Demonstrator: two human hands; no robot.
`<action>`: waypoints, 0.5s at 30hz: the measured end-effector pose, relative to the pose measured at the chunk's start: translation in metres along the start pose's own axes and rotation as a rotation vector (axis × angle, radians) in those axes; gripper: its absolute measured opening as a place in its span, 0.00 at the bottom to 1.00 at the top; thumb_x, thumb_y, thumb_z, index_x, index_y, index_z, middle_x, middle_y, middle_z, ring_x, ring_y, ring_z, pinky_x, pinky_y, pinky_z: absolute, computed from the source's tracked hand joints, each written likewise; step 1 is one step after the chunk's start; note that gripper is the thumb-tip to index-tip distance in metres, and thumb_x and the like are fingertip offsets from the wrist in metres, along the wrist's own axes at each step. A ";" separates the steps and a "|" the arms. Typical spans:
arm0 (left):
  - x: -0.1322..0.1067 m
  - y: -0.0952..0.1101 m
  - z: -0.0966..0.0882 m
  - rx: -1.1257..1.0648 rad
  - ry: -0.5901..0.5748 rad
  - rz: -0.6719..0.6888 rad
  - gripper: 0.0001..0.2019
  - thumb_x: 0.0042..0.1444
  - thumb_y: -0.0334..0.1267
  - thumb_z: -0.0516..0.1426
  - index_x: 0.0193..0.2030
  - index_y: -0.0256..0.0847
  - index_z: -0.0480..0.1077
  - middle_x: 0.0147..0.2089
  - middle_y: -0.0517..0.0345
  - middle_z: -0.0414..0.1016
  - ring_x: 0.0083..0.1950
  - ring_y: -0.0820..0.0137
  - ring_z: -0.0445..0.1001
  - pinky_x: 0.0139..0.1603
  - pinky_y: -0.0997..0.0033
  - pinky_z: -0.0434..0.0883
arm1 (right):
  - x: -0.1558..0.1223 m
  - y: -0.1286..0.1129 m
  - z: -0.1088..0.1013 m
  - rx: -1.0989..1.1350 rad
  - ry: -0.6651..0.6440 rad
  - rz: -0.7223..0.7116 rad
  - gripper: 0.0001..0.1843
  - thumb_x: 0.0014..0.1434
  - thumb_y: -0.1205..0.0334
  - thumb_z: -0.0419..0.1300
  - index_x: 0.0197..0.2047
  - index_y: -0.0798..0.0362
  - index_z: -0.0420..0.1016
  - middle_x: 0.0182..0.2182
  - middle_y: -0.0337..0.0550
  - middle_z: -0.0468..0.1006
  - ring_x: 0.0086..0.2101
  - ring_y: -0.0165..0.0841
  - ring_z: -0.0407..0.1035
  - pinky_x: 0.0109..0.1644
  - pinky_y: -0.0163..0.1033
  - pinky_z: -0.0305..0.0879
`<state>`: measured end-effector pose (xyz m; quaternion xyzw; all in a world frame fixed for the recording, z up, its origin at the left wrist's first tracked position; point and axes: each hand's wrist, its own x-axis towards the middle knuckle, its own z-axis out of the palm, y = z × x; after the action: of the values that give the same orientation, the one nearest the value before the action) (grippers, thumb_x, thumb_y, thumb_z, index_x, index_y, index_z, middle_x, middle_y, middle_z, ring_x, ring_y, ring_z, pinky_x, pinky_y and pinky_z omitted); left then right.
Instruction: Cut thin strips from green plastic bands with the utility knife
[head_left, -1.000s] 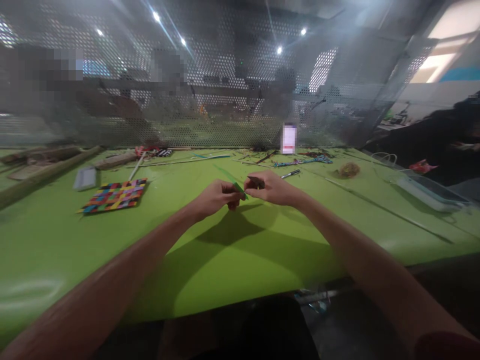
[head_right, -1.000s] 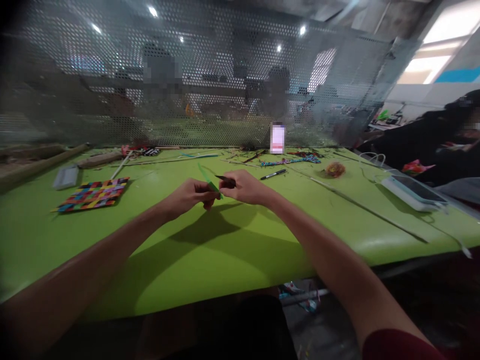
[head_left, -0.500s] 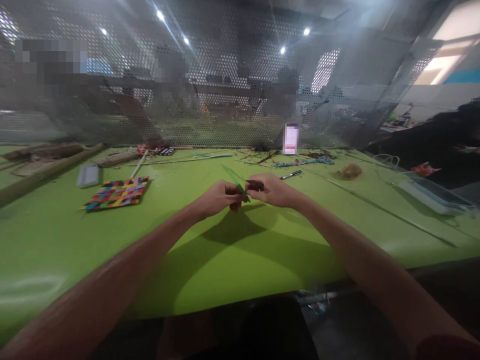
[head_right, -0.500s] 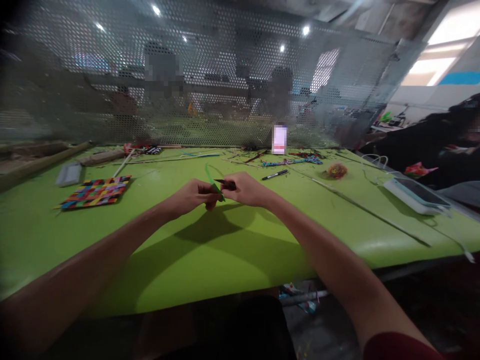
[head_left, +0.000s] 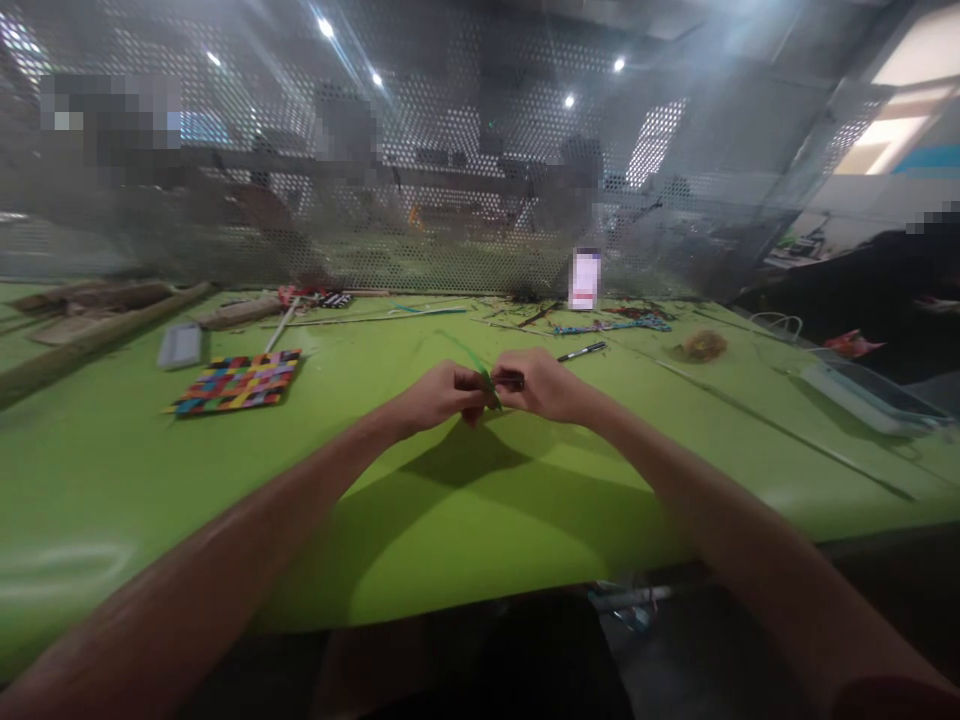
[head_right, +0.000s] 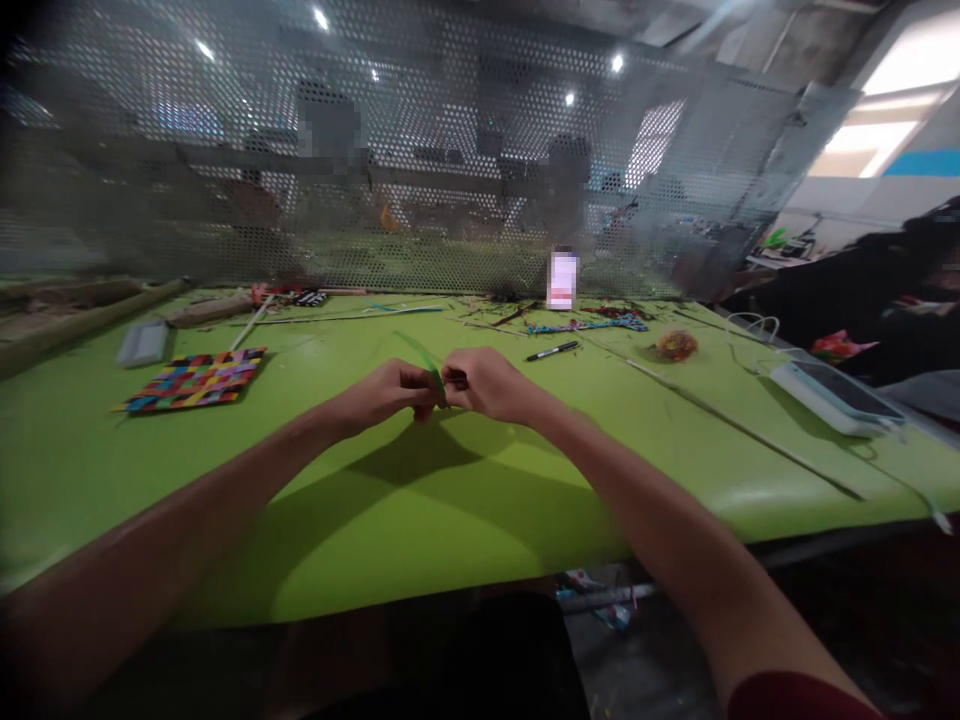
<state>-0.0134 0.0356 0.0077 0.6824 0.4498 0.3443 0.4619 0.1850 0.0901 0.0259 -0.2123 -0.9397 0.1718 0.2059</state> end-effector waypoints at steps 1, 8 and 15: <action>0.000 0.000 0.000 -0.011 -0.009 0.007 0.07 0.53 0.36 0.63 0.27 0.35 0.76 0.23 0.59 0.75 0.24 0.74 0.71 0.30 0.73 0.68 | 0.000 0.001 0.001 -0.038 0.022 -0.019 0.05 0.54 0.71 0.58 0.28 0.57 0.67 0.25 0.37 0.67 0.27 0.24 0.56 0.33 0.31 0.49; -0.004 -0.001 0.005 -0.022 -0.239 -0.001 0.07 0.53 0.35 0.61 0.26 0.35 0.76 0.24 0.57 0.77 0.26 0.73 0.74 0.33 0.72 0.71 | 0.004 0.016 -0.003 -0.139 0.136 -0.022 0.05 0.53 0.69 0.57 0.27 0.56 0.64 0.25 0.38 0.66 0.27 0.26 0.56 0.34 0.33 0.48; -0.007 0.003 0.004 0.070 -0.341 0.025 0.11 0.56 0.37 0.61 0.23 0.37 0.73 0.23 0.60 0.75 0.26 0.74 0.71 0.33 0.73 0.69 | 0.006 0.014 -0.004 -0.288 0.198 0.238 0.05 0.53 0.69 0.58 0.27 0.56 0.66 0.27 0.41 0.70 0.29 0.28 0.58 0.36 0.34 0.49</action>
<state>-0.0111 0.0271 0.0089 0.7523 0.3681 0.2132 0.5031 0.1868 0.1054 0.0258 -0.3651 -0.8979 0.0372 0.2432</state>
